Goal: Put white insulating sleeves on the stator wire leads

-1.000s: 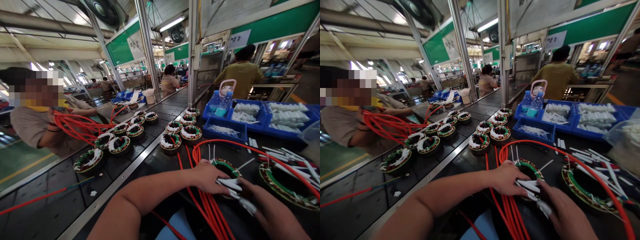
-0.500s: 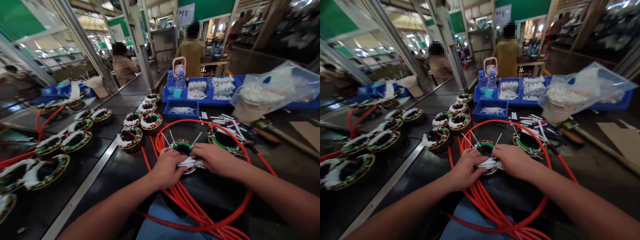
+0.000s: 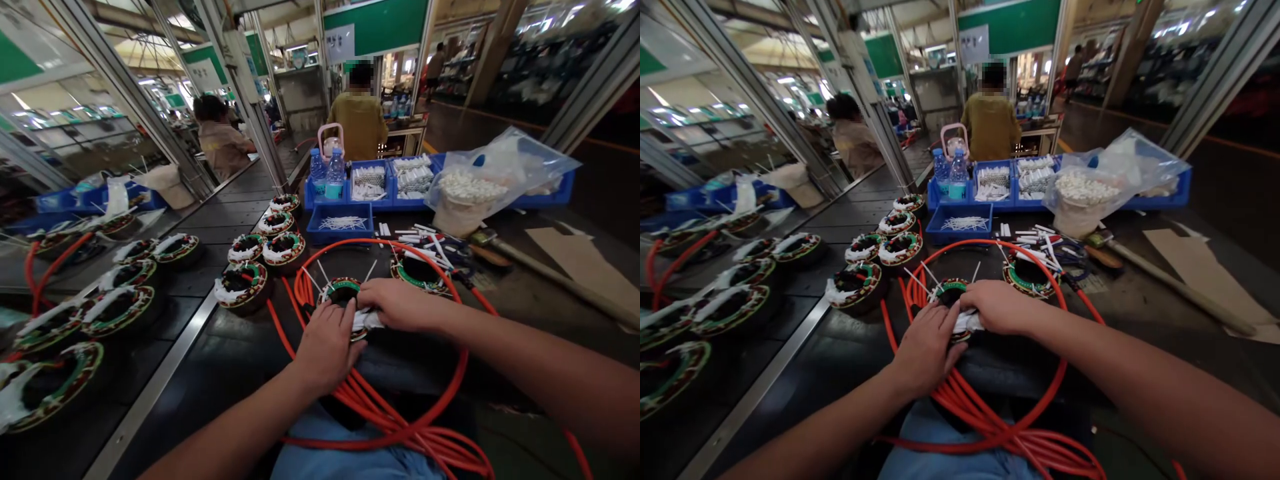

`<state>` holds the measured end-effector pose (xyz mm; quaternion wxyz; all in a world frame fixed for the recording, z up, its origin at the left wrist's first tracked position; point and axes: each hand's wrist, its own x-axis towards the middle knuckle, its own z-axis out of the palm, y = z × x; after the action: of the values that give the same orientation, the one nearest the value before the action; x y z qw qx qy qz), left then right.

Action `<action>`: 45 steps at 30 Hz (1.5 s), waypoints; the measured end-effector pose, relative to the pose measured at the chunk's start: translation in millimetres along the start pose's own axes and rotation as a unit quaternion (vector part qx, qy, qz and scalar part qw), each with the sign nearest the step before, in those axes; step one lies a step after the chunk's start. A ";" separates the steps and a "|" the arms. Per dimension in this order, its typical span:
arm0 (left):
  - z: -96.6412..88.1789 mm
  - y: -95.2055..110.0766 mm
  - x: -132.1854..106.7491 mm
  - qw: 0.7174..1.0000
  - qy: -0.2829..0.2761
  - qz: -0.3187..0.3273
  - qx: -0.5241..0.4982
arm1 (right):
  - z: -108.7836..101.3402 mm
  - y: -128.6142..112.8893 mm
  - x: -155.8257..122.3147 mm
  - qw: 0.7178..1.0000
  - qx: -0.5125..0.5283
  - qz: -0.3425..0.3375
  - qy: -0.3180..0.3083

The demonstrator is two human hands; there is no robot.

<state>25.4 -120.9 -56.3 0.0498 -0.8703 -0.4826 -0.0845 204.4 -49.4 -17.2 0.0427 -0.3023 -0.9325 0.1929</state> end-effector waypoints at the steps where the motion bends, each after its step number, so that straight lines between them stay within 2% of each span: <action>1: -1.3 1.5 0.2 1.000 0.001 -0.001 0.013 | -0.3 0.6 2.5 1.000 -0.004 0.006 -0.002; 4: -3.0 4.5 2.8 0.999 0.010 -0.003 0.051 | -2.9 5.7 10.6 0.999 -0.006 0.006 -0.032; 6: 2.0 3.3 5.3 0.999 0.035 0.001 0.029 | -3.6 10.0 14.6 0.999 -0.005 -0.003 -0.047; 11: 27.9 -6.8 9.7 0.984 0.173 0.035 -0.028 | 1.4 10.7 15.5 1.000 0.006 -0.016 -0.026; 14: 36.7 -10.0 10.3 0.974 0.218 0.053 -0.028 | -8.7 17.1 4.4 0.997 0.049 -0.057 -0.022; 15: 38.1 -10.4 10.2 0.972 0.229 0.055 -0.027 | -16.9 25.2 -2.5 0.995 0.077 -0.066 -0.012; 16: 39.1 -10.6 10.1 0.970 0.237 0.055 -0.026 | -27.3 37.5 -10.8 0.993 0.104 -0.054 0.028; 17: 39.9 -10.8 9.9 0.969 0.240 0.053 -0.025 | -39.1 54.1 -20.4 0.987 0.121 -0.012 0.108; 18: 40.7 -11.1 9.8 0.969 0.240 0.052 -0.023 | -51.4 74.4 -30.7 0.965 0.122 0.065 0.225; 19: 41.3 -11.5 9.8 0.969 0.241 0.053 -0.021 | -63.2 97.3 -41.2 0.911 0.095 0.163 0.366; 20: 42.0 -11.9 10.0 0.969 0.241 0.055 -0.019 | -73.7 121.3 -51.2 0.826 0.047 0.262 0.497; 21: 42.5 -12.4 10.3 0.969 0.241 0.057 -0.017 | -82.3 144.9 -60.3 0.763 0.013 0.330 0.556; 23: 42.8 -12.9 10.9 0.967 0.246 0.062 -0.016 | -93.1 185.2 -73.7 0.721 -0.005 0.373 0.584; 25: 41.4 -12.5 11.3 0.969 0.240 0.062 -0.016 | -96.7 210.6 -79.9 0.717 -0.001 0.374 0.588; 27: 38.0 -11.0 10.7 0.972 0.227 0.062 -0.019 | -96.7 218.7 -80.6 0.708 0.012 0.365 0.605; 30: 31.1 -7.8 8.6 0.977 0.199 0.062 -0.034 | -92.6 198.8 -78.9 0.702 0.050 0.318 0.635; 33: 25.4 -5.2 7.3 0.983 0.172 0.044 -0.041 | -74.2 139.8 -85.1 0.721 0.055 0.238 0.648; 35: 22.5 -3.9 7.1 0.987 0.153 0.034 -0.046 | -47.4 84.3 -96.3 0.756 0.031 0.160 0.634; 36: 21.3 -3.3 7.2 0.988 0.145 0.030 -0.051 | -29.9 55.4 -103.0 0.786 0.033 0.126 0.604; 38: 19.4 -2.5 7.5 0.990 0.127 0.026 -0.061 | 9.1 3.7 -116.0 0.881 0.067 0.022 0.468; 40: 18.6 -2.0 7.8 0.992 0.110 0.022 -0.058 | 46.4 -32.0 -125.0 0.916 0.073 -0.050 0.392; 42: 19.0 -2.1 7.9 0.994 0.099 0.024 -0.040 | 76.6 -48.9 -129.0 0.919 0.077 -0.080 0.379; 45: 20.5 -3.0 7.7 0.995 0.098 0.036 -0.005 | 109.5 -49.9 -130.7 0.910 0.072 -0.073 0.402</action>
<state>28.9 -109.4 -74.9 0.0959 -0.8749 -0.4433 -0.1698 261.9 -198.8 -94.1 0.4493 -0.2811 -0.8397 0.1182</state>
